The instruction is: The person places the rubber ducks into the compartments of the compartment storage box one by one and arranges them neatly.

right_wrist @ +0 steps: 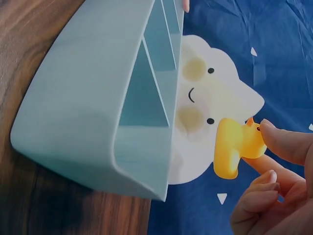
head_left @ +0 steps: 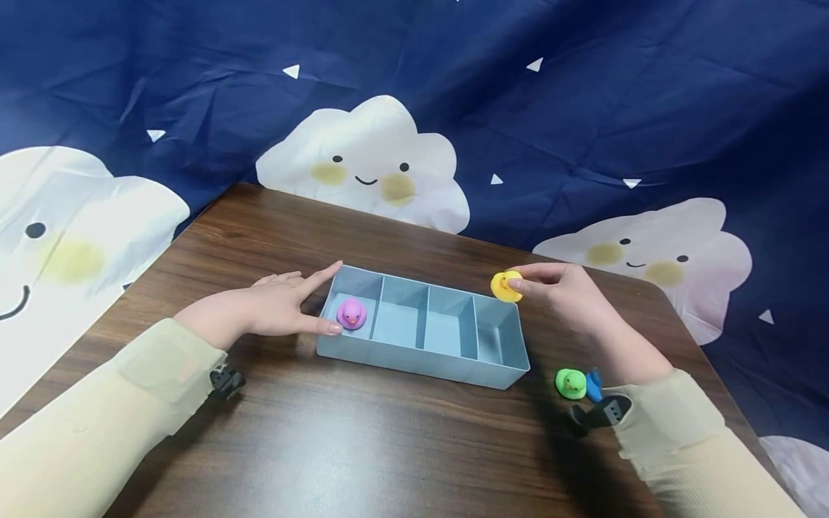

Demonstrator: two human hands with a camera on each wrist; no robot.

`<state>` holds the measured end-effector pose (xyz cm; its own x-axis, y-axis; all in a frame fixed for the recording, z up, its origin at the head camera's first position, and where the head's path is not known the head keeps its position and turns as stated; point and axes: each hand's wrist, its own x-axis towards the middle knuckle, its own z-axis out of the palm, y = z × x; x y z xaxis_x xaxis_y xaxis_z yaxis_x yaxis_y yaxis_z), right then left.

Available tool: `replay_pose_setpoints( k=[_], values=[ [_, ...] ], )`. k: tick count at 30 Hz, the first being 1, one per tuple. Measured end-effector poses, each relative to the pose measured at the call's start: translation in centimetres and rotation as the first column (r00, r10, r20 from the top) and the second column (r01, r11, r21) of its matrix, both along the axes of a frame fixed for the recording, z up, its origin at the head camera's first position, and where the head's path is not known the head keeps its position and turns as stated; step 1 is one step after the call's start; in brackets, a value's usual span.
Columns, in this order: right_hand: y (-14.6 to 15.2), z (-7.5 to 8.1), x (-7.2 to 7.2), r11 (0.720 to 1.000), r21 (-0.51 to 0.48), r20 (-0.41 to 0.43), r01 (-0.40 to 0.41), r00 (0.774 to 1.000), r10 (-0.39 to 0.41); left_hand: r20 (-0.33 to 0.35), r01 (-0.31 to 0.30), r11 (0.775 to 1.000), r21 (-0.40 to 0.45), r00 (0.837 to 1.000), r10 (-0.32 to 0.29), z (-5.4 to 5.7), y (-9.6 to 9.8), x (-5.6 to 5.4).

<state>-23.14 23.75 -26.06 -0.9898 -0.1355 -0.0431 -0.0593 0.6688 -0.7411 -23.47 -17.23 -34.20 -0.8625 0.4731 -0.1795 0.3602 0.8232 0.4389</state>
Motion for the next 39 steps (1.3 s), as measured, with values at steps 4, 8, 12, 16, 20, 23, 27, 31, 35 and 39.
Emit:
replay_pose_setpoints(
  k=[4, 8, 12, 16, 20, 23, 27, 31, 35, 39],
  values=[
    [-0.9, -0.2, -0.1, 0.999, -0.036, 0.013, -0.012, 1.000, 0.012, -0.002, -0.002, 1.000, 0.001, 1.000, 0.002, -0.2, 0.0, -0.1],
    [-1.9, -0.3, 0.0, 0.996, -0.073, 0.023, -0.042, 0.999, 0.043, 0.009, -0.005, 1.000, 0.002, 1.000, 0.005, -0.3, -0.1, -0.1],
    [-2.9, -0.4, -0.2, 0.993, -0.093, 0.025, -0.071, 0.997, 0.074, 0.010, -0.004, 1.000, 0.001, 1.000, 0.004, -0.3, -0.2, 0.0],
    [-4.1, -0.8, -0.4, 0.992, -0.091, 0.015, -0.090, 0.996, 0.092, 0.011, -0.005, 1.000, 0.001, 1.000, 0.005, -0.3, -0.2, 0.0],
    [-5.3, -1.2, -0.5, 0.987, -0.113, 0.013, -0.115, 0.993, 0.118, 0.010, -0.009, 1.000, 0.003, 1.000, 0.009, -0.3, -0.2, 0.0],
    [-6.1, -1.4, -0.6, 0.983, -0.129, 0.020, -0.129, 0.991, 0.133, 0.008, -0.013, 1.000, 0.006, 1.000, 0.012, -0.4, -0.1, -0.1],
    [-7.0, -1.8, -0.6, 0.978, -0.136, 0.029, -0.156, 0.987, 0.161, 0.005, -0.016, 1.000, 0.007, 1.000, 0.016, -0.5, -0.1, -0.2],
    [-7.8, -2.1, -0.6, 0.971, -0.158, 0.048, -0.178, 0.981, 0.188, 0.004, -0.016, 1.000, 0.007, 1.000, 0.016, -0.5, -0.1, -0.3],
    [-8.4, -2.4, -0.7, 0.969, -0.158, 0.070, -0.189, 0.977, 0.202, -0.002, -0.009, 1.000, 0.005, 1.000, 0.009, -0.5, -0.1, -0.4],
    [-9.0, -2.9, -0.8, 0.967, -0.149, 0.095, -0.206, 0.971, 0.221, -0.007, -0.006, 1.000, 0.002, 1.000, 0.006, -0.5, -0.2, -0.4]
  ],
)
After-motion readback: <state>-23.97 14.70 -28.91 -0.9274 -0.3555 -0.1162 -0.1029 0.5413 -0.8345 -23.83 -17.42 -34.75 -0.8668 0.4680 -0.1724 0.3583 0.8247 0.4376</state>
